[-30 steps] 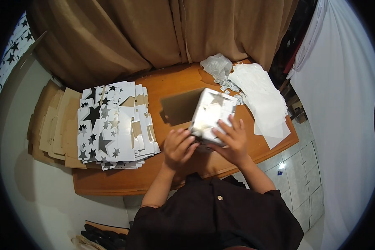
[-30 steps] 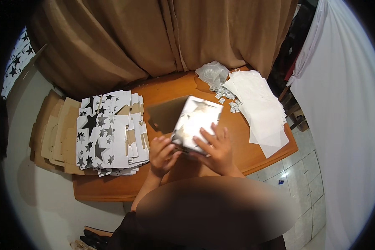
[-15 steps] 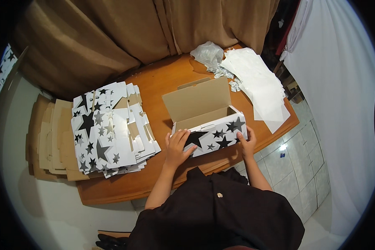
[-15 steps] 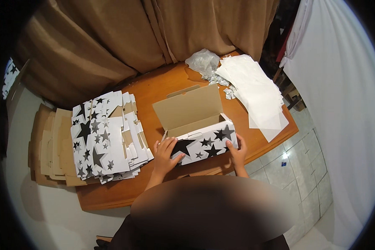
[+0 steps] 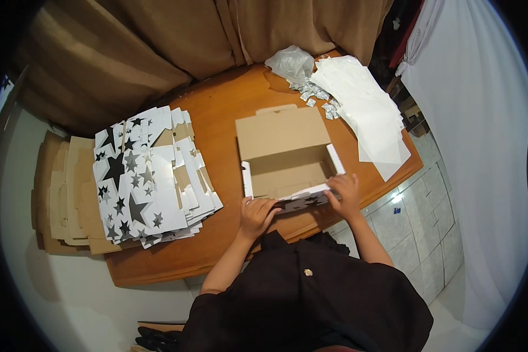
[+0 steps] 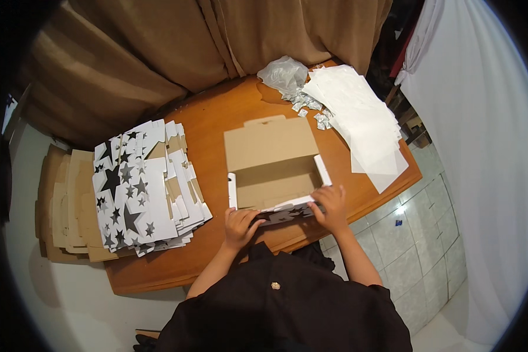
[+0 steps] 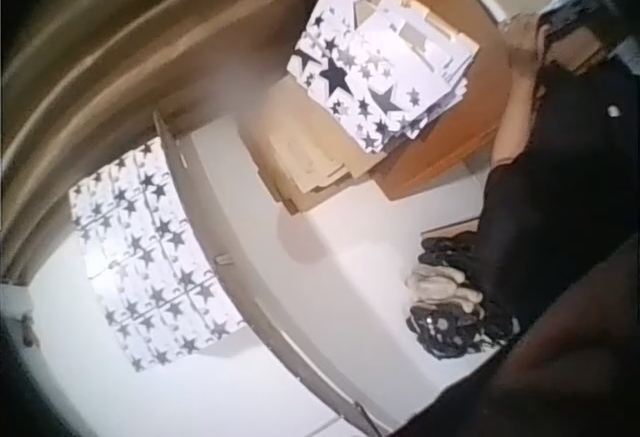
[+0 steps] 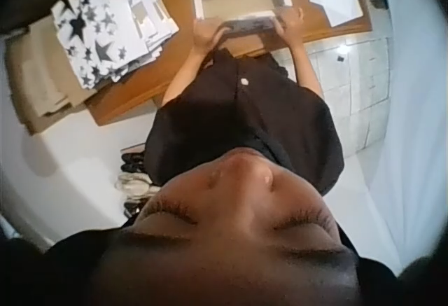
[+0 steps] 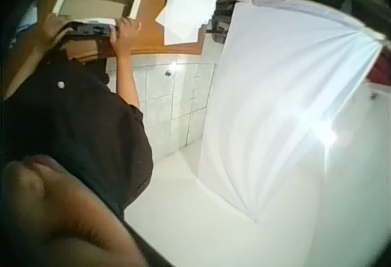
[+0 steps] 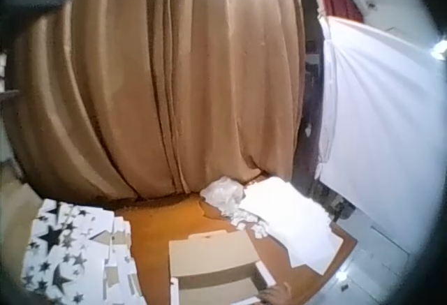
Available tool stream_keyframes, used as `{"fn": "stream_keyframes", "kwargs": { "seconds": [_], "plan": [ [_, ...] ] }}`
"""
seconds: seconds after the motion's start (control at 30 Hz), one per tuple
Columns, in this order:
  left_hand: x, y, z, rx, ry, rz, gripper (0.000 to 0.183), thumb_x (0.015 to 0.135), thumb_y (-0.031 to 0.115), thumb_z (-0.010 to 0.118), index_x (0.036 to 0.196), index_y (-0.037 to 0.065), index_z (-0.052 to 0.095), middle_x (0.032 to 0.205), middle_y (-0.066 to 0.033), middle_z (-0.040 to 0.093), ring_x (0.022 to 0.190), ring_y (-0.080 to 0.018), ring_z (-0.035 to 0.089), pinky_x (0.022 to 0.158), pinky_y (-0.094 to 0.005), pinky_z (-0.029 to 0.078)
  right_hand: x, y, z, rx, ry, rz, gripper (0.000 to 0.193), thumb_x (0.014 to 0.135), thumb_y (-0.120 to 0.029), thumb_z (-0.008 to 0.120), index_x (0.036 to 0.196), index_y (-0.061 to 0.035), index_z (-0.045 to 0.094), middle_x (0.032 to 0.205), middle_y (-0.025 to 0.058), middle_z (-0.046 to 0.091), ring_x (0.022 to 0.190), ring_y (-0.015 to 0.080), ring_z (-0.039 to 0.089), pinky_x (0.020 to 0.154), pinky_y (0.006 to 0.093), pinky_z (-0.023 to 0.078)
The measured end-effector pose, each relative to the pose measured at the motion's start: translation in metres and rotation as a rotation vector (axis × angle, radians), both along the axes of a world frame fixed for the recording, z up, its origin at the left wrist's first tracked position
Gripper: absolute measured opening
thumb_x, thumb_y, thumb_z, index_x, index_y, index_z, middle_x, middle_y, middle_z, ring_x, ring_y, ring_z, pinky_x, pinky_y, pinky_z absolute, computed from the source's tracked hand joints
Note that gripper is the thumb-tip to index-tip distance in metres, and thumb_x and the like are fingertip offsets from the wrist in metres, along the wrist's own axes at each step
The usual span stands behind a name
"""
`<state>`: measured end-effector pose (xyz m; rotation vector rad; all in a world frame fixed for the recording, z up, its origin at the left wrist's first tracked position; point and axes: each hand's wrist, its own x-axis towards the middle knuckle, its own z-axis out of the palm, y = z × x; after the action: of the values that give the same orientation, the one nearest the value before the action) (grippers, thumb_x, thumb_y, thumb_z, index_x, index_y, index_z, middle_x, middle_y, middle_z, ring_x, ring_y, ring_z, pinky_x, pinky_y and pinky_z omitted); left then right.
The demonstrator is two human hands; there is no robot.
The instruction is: Assembling cardboard shoe boxes from flat sheets and placing tissue paper inside them.
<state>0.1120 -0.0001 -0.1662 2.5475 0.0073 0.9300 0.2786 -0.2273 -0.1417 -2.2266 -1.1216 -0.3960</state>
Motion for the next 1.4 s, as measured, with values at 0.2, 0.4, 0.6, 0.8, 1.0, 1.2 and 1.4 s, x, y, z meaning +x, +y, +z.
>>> {"fn": "stream_keyframes", "kwargs": {
  "seconds": [0.2,0.4,0.6,0.8,1.0,1.2,1.4],
  "plan": [
    [0.001,0.006,-0.032,0.005,0.010,0.037,0.027,0.071,0.016,0.073,0.095,0.011,0.063,0.096,-0.0040,0.063,0.089,-0.0209,0.059,0.087,-0.0413,0.037,0.001,-0.005,-0.041,-0.122,0.095,0.107,0.018,0.079,-0.021,0.066,0.093,-0.0112,0.065,0.098,0.0045,0.064,0.106,0.0236,0.054,0.097,0.0504,0.030],
    [-0.001,0.033,-0.020,-0.187,-0.013,0.180,0.042,0.079,0.032,0.061,0.114,0.007,0.060,0.125,-0.0155,0.051,0.121,-0.0342,0.044,0.101,-0.0512,0.030,0.005,0.007,-0.024,0.156,0.068,-0.132,0.025,0.087,-0.016,0.053,0.109,-0.0089,0.062,0.119,0.0134,0.056,0.116,0.0334,0.047,0.099,0.0461,0.032],
    [0.013,0.032,-0.028,-0.248,0.240,0.084,0.033,0.078,0.025,0.064,0.107,0.009,0.065,0.133,-0.0166,0.047,0.129,-0.0381,0.036,0.105,-0.0490,0.028,0.040,0.003,-0.078,0.433,0.785,-0.164,0.033,0.093,-0.018,0.046,0.121,-0.0020,0.055,0.110,0.0202,0.062,0.101,0.0326,0.059,0.088,0.0340,0.043],
    [0.019,0.028,-0.042,-0.216,0.141,0.183,0.022,0.077,0.014,0.062,0.096,0.006,0.068,0.131,-0.0167,0.049,0.128,-0.0389,0.036,0.104,-0.0480,0.030,0.034,0.016,-0.024,-0.001,0.732,-0.420,0.034,0.094,-0.023,0.046,0.119,-0.0027,0.057,0.103,0.0166,0.066,0.099,0.0252,0.061,0.084,0.0343,0.045],
    [0.032,0.016,-0.034,-0.259,0.095,0.225,0.033,0.075,0.012,0.062,0.108,0.006,0.064,0.129,-0.0162,0.050,0.128,-0.0376,0.037,0.104,-0.0451,0.032,0.105,-0.029,-0.081,0.442,0.906,-0.320,0.031,0.083,-0.018,0.057,0.112,-0.0068,0.063,0.097,0.0151,0.064,0.091,0.0322,0.059,0.085,0.0382,0.045],
    [0.035,0.009,-0.009,-0.179,0.205,0.285,0.045,0.072,0.013,0.064,0.117,0.006,0.059,0.129,-0.0154,0.050,0.127,-0.0356,0.039,0.104,-0.0470,0.031,0.136,-0.073,-0.048,-0.460,0.437,-0.949,0.064,0.072,-0.025,0.065,0.131,-0.0114,0.044,0.140,0.0184,0.034,0.128,0.0341,0.032,0.098,0.0578,0.029],
    [0.074,-0.019,0.036,-0.248,-0.087,0.276,0.038,0.068,0.006,0.060,0.106,0.003,0.061,0.115,-0.0163,0.054,0.119,-0.0360,0.045,0.101,-0.0442,0.034,0.137,-0.116,-0.056,-0.412,0.543,-0.668,0.059,0.071,-0.026,0.066,0.125,-0.0118,0.048,0.126,0.0150,0.048,0.115,0.0324,0.045,0.092,0.0511,0.036]
  ]
}}
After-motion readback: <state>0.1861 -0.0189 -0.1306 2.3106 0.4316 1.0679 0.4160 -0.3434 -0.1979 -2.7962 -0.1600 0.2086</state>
